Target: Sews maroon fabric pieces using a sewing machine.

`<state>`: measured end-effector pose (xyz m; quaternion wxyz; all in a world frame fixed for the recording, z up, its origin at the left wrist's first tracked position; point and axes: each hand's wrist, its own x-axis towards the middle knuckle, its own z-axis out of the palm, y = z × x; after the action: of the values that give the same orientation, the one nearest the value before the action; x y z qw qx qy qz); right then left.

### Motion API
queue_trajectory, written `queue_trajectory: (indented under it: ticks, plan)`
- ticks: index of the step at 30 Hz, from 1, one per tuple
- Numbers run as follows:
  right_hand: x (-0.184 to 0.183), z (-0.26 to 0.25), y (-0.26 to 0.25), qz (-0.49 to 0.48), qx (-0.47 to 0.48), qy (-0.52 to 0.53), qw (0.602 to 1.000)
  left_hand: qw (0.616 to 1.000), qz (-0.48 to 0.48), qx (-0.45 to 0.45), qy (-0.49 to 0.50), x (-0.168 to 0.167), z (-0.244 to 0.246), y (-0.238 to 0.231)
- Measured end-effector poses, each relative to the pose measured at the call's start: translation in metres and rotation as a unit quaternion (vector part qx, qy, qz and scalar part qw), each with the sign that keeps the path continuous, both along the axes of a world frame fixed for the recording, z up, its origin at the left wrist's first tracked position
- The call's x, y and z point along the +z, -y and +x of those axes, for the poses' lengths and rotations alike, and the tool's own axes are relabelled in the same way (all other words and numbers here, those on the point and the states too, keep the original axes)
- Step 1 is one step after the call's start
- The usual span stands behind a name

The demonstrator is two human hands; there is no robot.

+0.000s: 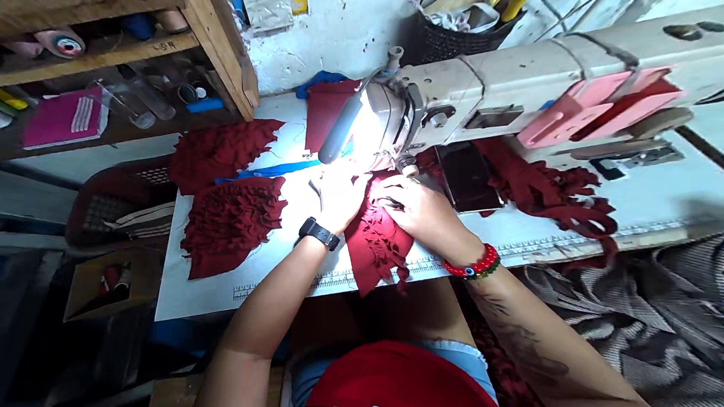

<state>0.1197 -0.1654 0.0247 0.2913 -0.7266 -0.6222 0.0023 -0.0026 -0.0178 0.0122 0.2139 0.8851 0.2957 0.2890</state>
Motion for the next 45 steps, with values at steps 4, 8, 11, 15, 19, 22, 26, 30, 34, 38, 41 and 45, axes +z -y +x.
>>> queue_trajectory:
  ticks: [4,8,11,15,19,22,26,30,34,38,41,45]
  plan:
    - [0.010,-0.003,0.010,0.048,-0.034,-0.129,0.990,0.998,-0.028,-0.047,-0.011,0.006,-0.012,0.006]
    - [0.025,-0.016,0.006,0.012,-0.045,-0.514,0.856,0.991,-0.070,-0.115,-0.018,0.024,-0.034,0.032]
    - [0.024,-0.023,0.000,0.006,-0.029,-0.647,0.762,0.987,-0.057,-0.150,-0.019,0.023,-0.044,0.047]
    - [0.020,-0.022,0.004,0.011,-0.070,-0.381,0.922,0.985,-0.030,-0.167,-0.024,0.020,-0.054,0.053]
    - [0.009,-0.011,0.010,0.024,-0.033,-0.226,0.973,0.989,0.034,-0.141,0.025,0.015,-0.051,0.045]
    - [0.012,-0.016,0.036,0.001,0.039,-0.161,0.986,0.962,0.092,-0.256,-0.005,0.022,-0.054,0.043]
    - [0.027,-0.019,0.113,-0.072,0.198,-0.181,0.961,0.908,0.063,-0.414,-0.002,0.039,-0.084,0.080]
    - [0.022,-0.003,0.170,-0.093,0.198,-0.182,0.959,0.920,0.029,-0.387,0.046,0.053,-0.099,0.095]
    - [0.026,0.019,0.191,-0.193,-0.009,-0.052,0.980,0.954,0.045,-0.295,-0.025,0.058,-0.096,0.067]
    - [0.046,0.011,0.158,-0.094,-0.019,-0.040,0.995,0.962,0.078,-0.261,-0.036,0.060,-0.089,0.054]
    - [0.054,-0.012,0.114,-0.028,0.017,-0.066,0.997,0.962,0.096,-0.251,-0.045,0.065,-0.085,0.056]
    - [0.048,-0.032,0.069,-0.025,0.069,-0.071,0.995,0.962,0.131,-0.231,-0.062,0.067,-0.084,0.061]
